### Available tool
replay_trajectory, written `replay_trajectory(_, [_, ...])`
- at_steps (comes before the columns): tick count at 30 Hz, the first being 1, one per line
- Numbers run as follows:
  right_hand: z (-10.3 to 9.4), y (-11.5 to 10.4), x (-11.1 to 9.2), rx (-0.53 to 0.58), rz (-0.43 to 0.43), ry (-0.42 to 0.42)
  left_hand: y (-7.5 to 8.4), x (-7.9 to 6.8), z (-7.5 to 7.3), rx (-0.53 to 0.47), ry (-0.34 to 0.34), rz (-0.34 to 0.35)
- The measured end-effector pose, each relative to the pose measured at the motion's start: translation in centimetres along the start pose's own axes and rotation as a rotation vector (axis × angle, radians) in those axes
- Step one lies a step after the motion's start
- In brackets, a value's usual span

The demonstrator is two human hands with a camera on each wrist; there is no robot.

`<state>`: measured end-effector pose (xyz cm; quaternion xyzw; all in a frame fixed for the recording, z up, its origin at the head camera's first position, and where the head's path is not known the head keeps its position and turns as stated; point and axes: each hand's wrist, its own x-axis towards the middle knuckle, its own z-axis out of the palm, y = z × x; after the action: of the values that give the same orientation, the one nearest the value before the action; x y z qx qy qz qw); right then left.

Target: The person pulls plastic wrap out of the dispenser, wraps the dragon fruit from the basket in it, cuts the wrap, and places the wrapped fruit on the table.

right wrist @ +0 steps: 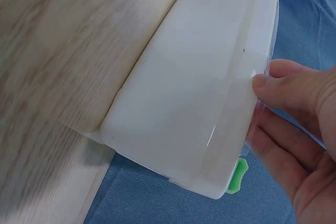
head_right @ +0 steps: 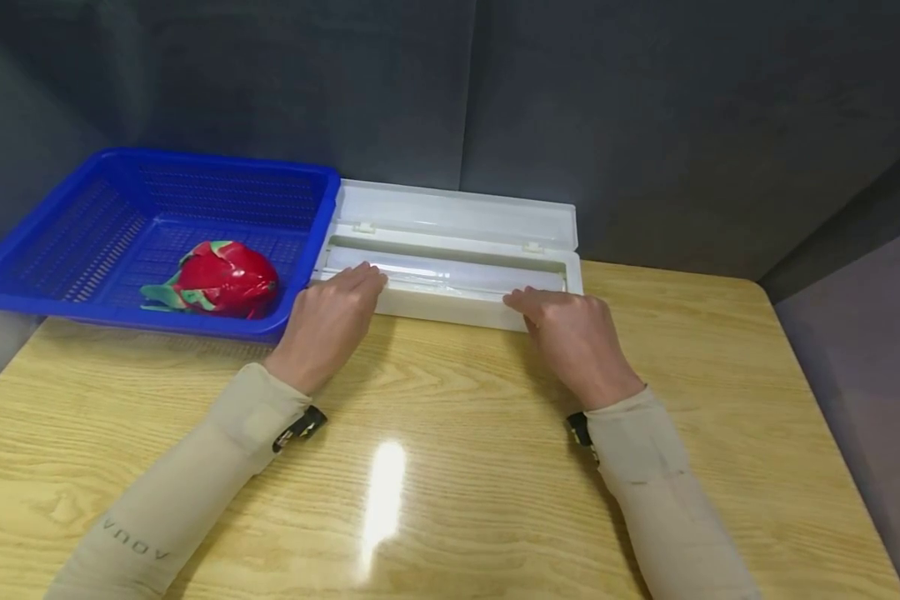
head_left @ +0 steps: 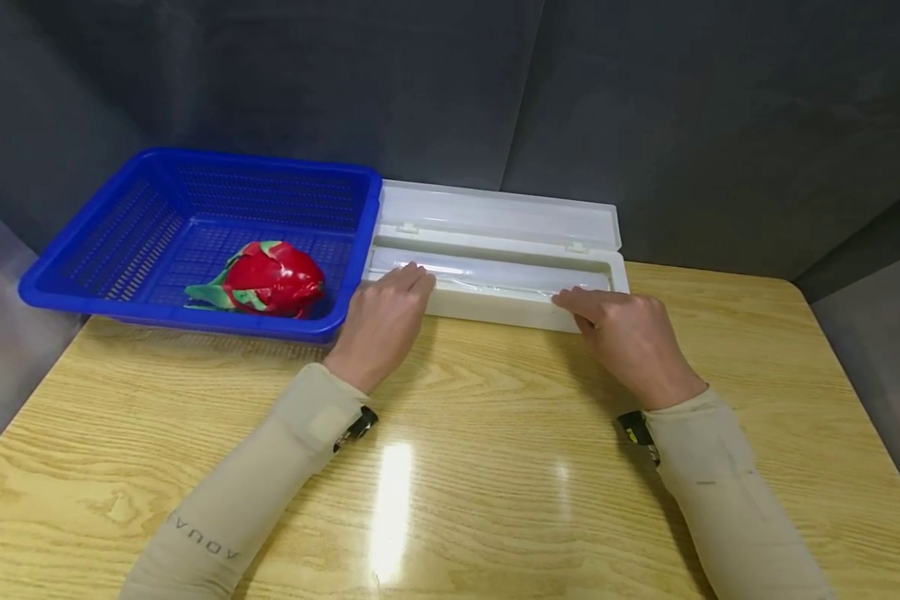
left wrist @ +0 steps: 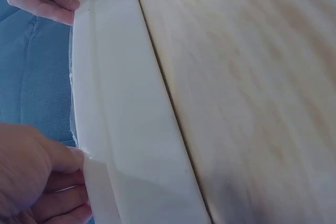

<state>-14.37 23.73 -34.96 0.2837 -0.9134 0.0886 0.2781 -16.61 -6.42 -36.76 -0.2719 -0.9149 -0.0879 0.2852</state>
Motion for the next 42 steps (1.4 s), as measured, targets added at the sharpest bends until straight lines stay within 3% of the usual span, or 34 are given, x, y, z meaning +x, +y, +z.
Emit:
replay_trajectory(12, [-0.4,-0.1,0.4,0.029,0.064,-0.013,0.0,0.8,-0.1,0.000,-0.041,-0.033])
replay_trajectory(24, [-0.5,-0.2,0.6,0.001,0.061,0.020,-0.1,1.0,0.1,-0.014,0.027,0.003])
replay_trajectory(34, [-0.6,-0.3,0.8,-0.005,0.058,0.018,-0.2,1.0,0.1,-0.049,-0.006,-0.006])
replay_trajectory(42, [-0.8,-0.5,1.0,0.040,0.064,0.014,-0.3,0.9,-0.2,-0.071,0.007,0.000])
